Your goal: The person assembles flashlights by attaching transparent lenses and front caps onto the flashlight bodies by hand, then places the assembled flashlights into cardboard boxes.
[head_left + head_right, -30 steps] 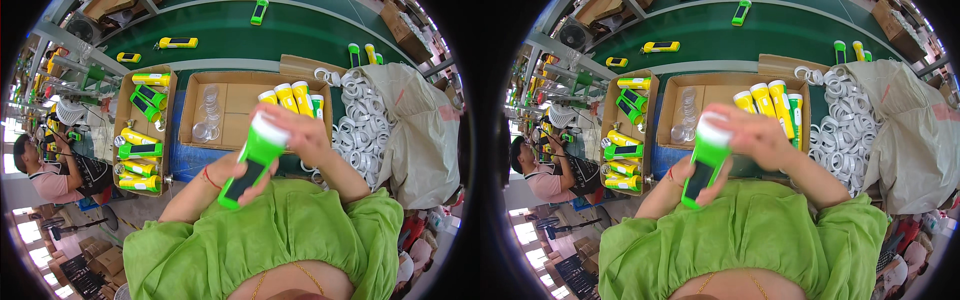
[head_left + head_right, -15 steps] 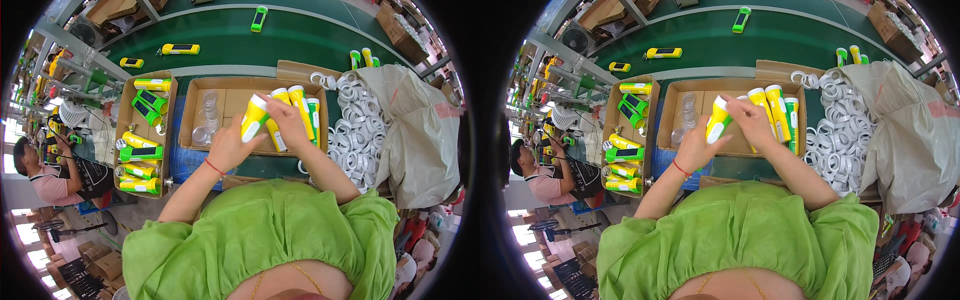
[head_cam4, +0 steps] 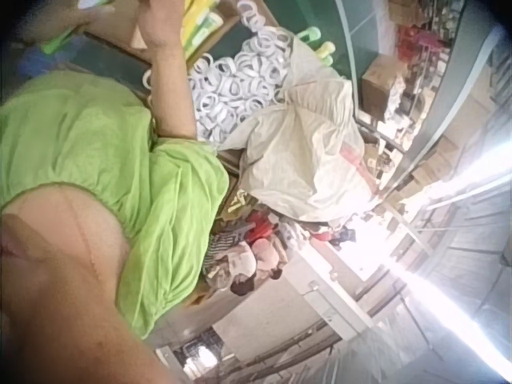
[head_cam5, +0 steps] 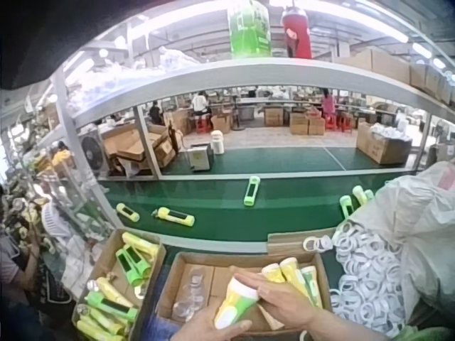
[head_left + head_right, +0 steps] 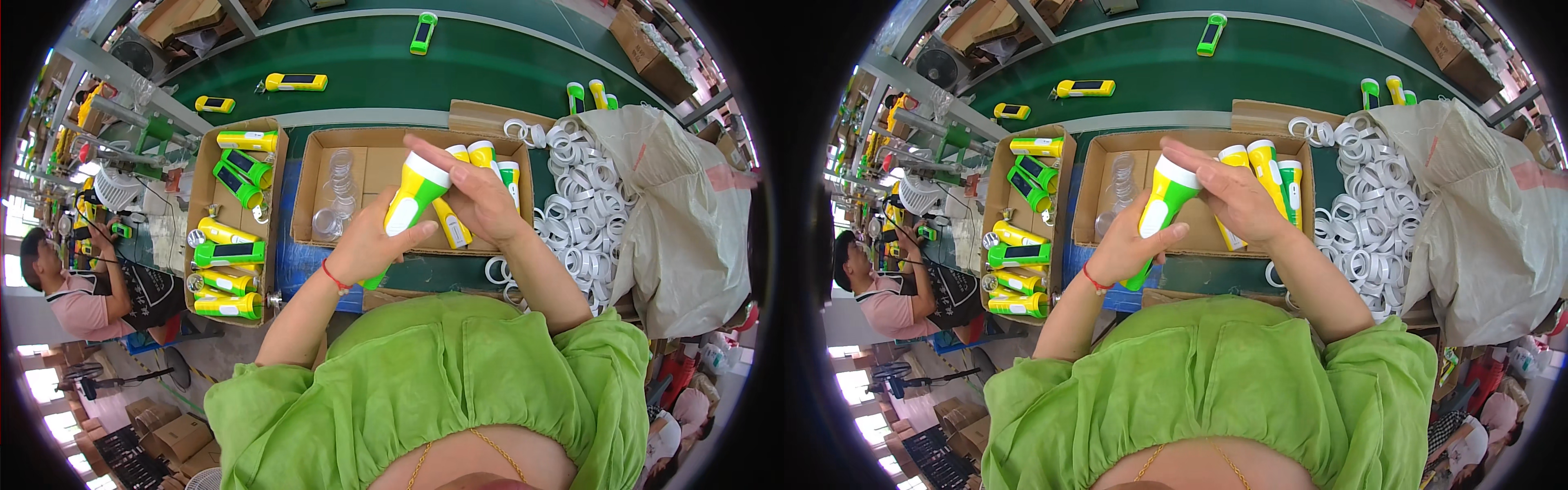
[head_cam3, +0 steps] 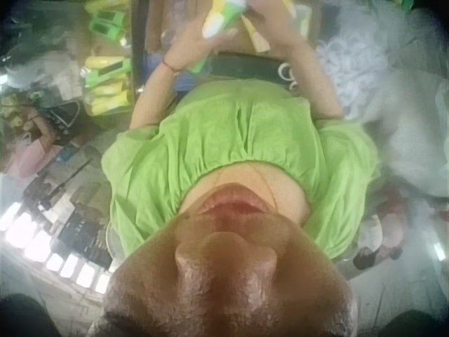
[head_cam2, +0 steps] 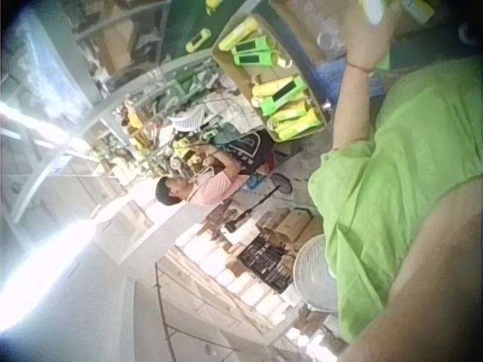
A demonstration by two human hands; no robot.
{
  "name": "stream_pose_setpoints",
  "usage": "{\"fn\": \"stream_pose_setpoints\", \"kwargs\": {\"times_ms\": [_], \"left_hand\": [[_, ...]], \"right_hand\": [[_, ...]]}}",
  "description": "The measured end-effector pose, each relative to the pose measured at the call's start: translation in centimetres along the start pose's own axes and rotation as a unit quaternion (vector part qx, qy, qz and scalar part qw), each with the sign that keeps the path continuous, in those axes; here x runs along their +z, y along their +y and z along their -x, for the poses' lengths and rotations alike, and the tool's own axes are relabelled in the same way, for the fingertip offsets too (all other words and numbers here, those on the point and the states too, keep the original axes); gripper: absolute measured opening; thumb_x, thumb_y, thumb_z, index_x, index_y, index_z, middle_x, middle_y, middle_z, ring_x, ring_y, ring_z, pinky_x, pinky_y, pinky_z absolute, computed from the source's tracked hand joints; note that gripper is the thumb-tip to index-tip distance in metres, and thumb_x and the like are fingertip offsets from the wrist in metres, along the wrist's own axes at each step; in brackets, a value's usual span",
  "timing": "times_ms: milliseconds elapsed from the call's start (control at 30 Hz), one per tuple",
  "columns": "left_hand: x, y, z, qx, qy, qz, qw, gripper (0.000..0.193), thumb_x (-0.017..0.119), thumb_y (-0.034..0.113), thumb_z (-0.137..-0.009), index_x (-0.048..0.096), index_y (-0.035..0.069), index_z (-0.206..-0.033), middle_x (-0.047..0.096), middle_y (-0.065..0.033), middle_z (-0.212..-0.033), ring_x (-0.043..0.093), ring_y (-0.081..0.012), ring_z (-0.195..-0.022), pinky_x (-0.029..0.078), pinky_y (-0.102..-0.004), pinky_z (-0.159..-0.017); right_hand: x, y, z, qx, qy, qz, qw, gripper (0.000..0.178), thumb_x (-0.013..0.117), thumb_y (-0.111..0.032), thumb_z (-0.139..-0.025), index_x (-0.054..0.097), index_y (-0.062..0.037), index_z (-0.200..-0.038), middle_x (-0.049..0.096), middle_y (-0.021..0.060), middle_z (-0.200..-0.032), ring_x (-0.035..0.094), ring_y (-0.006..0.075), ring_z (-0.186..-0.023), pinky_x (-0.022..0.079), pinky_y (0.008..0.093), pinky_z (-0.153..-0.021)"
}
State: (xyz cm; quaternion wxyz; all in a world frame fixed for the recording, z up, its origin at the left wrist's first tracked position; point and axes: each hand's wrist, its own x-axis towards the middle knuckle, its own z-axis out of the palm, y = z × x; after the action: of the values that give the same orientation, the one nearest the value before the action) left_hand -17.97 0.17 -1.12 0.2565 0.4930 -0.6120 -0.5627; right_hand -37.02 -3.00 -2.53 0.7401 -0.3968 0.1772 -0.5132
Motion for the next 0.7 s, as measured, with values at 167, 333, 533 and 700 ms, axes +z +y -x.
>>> {"fn": "stream_pose_setpoints", "kwargs": {"times_ms": [167,333,533,700], "left_hand": [[1.6,-2.1,-0.8,0.114,0.141,-0.253,0.95,0.058,0.068,0.041,-0.08,0.047,0.001,-0.118,0.062,-0.013,-0.079,0.062,-0.021,-0.057,0.05,-0.0301,-0.053],[-0.4,0.1,-0.2,-0.035,-0.064,0.133,0.988,0.043,0.062,0.036,-0.086,0.049,0.004,-0.112,0.059,-0.0058,-0.072,0.058,-0.014,-0.052,0.047,-0.0268,-0.046],[0.6,-0.7,-0.6,-0.104,-0.093,0.217,0.966,0.031,0.057,0.036,-0.09,0.051,0.006,-0.094,0.059,-0.0062,-0.068,0.059,-0.0145,-0.052,0.047,-0.0275,-0.046],[-1.2,-1.8,-3.4,-0.06,-0.052,0.312,0.947,0.035,0.054,0.037,-0.092,0.048,0.006,-0.107,0.061,-0.0069,-0.082,0.062,-0.0145,-0.067,0.051,-0.029,-0.056]], "right_hand": [[0.5,1.2,-0.1,0.074,0.102,0.249,0.96,0.038,0.044,-0.027,-0.098,0.054,-0.0041,-0.127,0.048,0.0117,-0.13,0.043,0.0188,-0.121,0.033,0.0329,-0.102],[0.2,-0.1,-0.6,0.037,0.012,0.033,0.999,0.041,0.05,-0.026,-0.096,0.051,-0.0015,-0.129,0.058,0.0073,-0.116,0.054,0.0159,-0.107,0.041,0.0314,-0.094],[0.2,0.2,-1.9,0.125,0.08,0.068,0.987,0.046,0.058,-0.025,-0.092,0.049,0.001,-0.129,0.061,0.0071,-0.112,0.057,0.0157,-0.101,0.043,0.0315,-0.092],[-2.0,3.1,-2.6,0.148,0.143,0.11,0.972,0.074,0.065,-0.035,-0.086,0.028,0.0,-0.141,0.046,0.0117,-0.131,0.052,0.0195,-0.11,0.042,0.0344,-0.095]]}}
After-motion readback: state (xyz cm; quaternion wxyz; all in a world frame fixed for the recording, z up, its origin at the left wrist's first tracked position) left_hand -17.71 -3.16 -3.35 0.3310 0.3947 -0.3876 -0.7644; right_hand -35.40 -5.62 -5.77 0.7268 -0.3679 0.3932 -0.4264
